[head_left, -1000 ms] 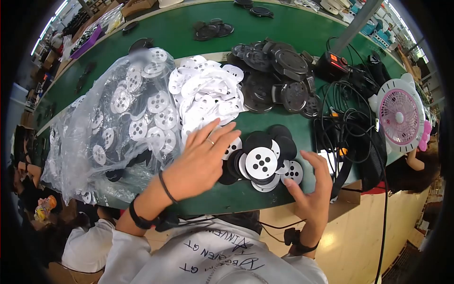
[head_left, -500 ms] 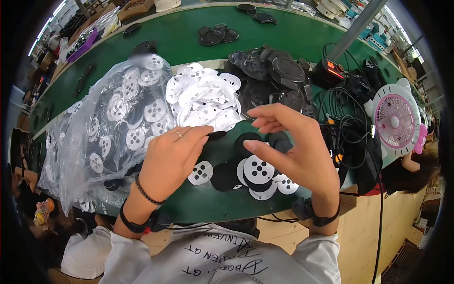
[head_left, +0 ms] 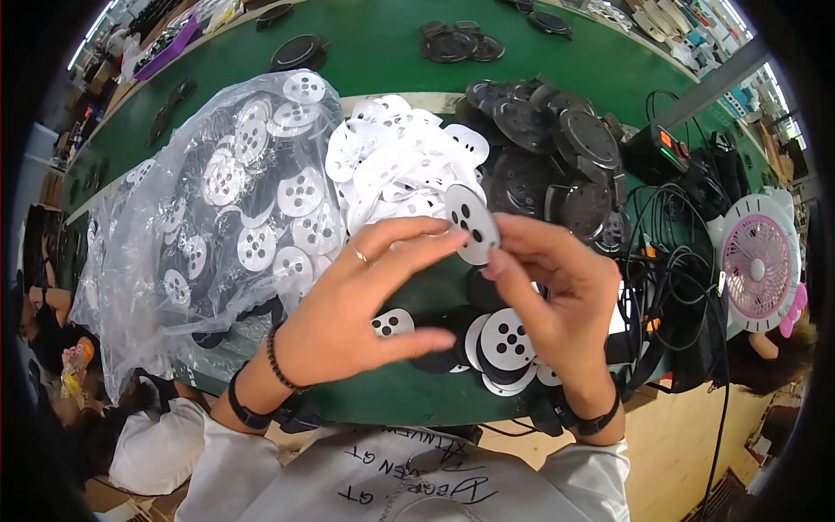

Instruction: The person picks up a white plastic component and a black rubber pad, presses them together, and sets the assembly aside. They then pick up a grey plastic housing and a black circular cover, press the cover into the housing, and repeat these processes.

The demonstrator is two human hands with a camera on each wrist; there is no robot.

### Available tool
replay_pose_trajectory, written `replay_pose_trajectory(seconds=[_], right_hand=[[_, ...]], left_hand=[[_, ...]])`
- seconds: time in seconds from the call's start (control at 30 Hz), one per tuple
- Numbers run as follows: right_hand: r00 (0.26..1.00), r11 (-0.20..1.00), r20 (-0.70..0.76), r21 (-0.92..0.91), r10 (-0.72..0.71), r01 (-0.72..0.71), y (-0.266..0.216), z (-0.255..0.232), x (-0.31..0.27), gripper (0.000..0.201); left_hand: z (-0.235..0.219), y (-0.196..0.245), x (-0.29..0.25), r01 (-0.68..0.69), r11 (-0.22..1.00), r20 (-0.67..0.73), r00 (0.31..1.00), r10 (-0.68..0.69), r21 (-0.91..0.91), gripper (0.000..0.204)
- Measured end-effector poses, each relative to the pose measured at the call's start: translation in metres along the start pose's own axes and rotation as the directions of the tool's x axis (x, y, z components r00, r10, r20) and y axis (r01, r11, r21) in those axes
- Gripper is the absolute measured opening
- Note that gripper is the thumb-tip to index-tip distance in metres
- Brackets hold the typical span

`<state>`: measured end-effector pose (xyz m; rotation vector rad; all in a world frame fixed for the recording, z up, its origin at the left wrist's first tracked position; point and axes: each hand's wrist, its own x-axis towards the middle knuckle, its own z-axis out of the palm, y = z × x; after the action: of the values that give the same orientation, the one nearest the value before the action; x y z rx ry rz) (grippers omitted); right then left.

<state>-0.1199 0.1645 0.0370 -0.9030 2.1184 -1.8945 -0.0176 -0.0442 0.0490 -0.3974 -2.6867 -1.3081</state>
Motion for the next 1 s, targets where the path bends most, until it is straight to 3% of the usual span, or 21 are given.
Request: replay_pose_trajectory(seconds=[0.03,0.07,0.13,0.2,0.27,0.33,0.4,0.43,0.47,0.5,0.53,0.6,0.67,0.73,0.8,1.0], right_hand=[[0.998,0.996,-0.048,0.083,0.047,-0.043,0.0,0.001,0.002,0.028],[0.991,0.983,-0.092,0.166,0.097,-0.081,0.0,0.001,0.004,0.028],[0.992,0.985,-0.079,0.149,0.101,-0.089,0.002,-0.006,0.008,0.028],[0.983,0.957,-0.066,0.248,0.169,-0.147,0.003,-0.007,0.011,0.027],[0.983,0.953,-0.035,0.251,0.183,-0.168,0.001,-0.007,0.013,0.028],[0.964,0.909,0.035,0.324,0.265,-0.261,0.001,-0.008,0.013,0.028],[0.96,0.904,0.072,0.323,0.272,-0.281,0.001,-0.008,0.011,0.028],[0.946,0.877,0.117,0.356,0.301,-0.323,-0.001,-0.006,0.011,0.029],[0.931,0.846,0.168,0.387,0.325,-0.366,-0.003,-0.003,0.01,0.029],[0.925,0.823,0.208,0.423,0.319,-0.379,-0.002,0.0,0.007,0.03],[0.905,0.817,0.257,0.396,0.34,-0.42,-0.005,0.001,0.005,0.03],[0.892,0.798,0.335,0.422,0.303,-0.43,-0.002,0.004,-0.001,0.031],[0.887,0.791,0.363,0.434,0.286,-0.432,0.0,0.007,-0.003,0.032],[0.881,0.783,0.386,0.441,0.275,-0.438,0.001,0.008,-0.005,0.034],[0.874,0.775,0.408,0.449,0.263,-0.444,0.002,0.009,-0.005,0.036],[0.865,0.777,0.418,0.432,0.279,-0.459,0.003,0.012,-0.007,0.035]], left_hand=[[-0.003,0.003,-0.006,0.124,0.991,0.147,0.981,-0.129,0.044,0.092],[-0.001,0.006,-0.012,0.125,0.991,0.145,0.981,-0.13,0.045,0.092],[0.004,0.012,-0.023,0.149,0.849,0.134,0.959,-0.249,0.506,0.104],[0.005,0.004,-0.02,0.144,0.819,0.11,0.963,-0.244,0.555,0.108],[0.002,-0.003,-0.015,0.16,0.798,-0.086,0.987,-0.135,0.58,0.107],[-0.003,-0.002,-0.01,0.169,0.85,-0.167,0.981,-0.096,0.499,0.098],[-0.004,-0.004,-0.01,0.175,0.969,-0.361,0.927,-0.102,0.176,0.088],[-0.001,-0.006,-0.008,0.142,0.99,-0.379,0.917,-0.125,0.017,0.077],[0.004,-0.004,-0.006,0.146,0.989,-0.385,0.914,-0.128,0.016,0.077],[0.009,0.0,-0.005,0.161,0.916,-0.296,0.913,-0.279,-0.368,0.074],[0.013,0.002,-0.004,0.173,0.699,-0.158,0.91,-0.382,-0.694,0.072],[0.016,-0.001,-0.009,0.121,0.687,-0.174,0.922,-0.345,-0.717,0.063],[0.014,-0.003,-0.015,0.235,0.622,-0.023,0.926,-0.378,-0.747,0.056],[0.016,-0.002,-0.014,0.239,0.588,-0.039,0.907,-0.42,-0.773,0.048],[0.018,-0.006,-0.017,0.178,0.688,-0.089,0.939,-0.333,-0.703,0.048],[0.027,-0.012,-0.022,0.131,0.725,-0.111,0.955,-0.276,-0.677,0.052]])
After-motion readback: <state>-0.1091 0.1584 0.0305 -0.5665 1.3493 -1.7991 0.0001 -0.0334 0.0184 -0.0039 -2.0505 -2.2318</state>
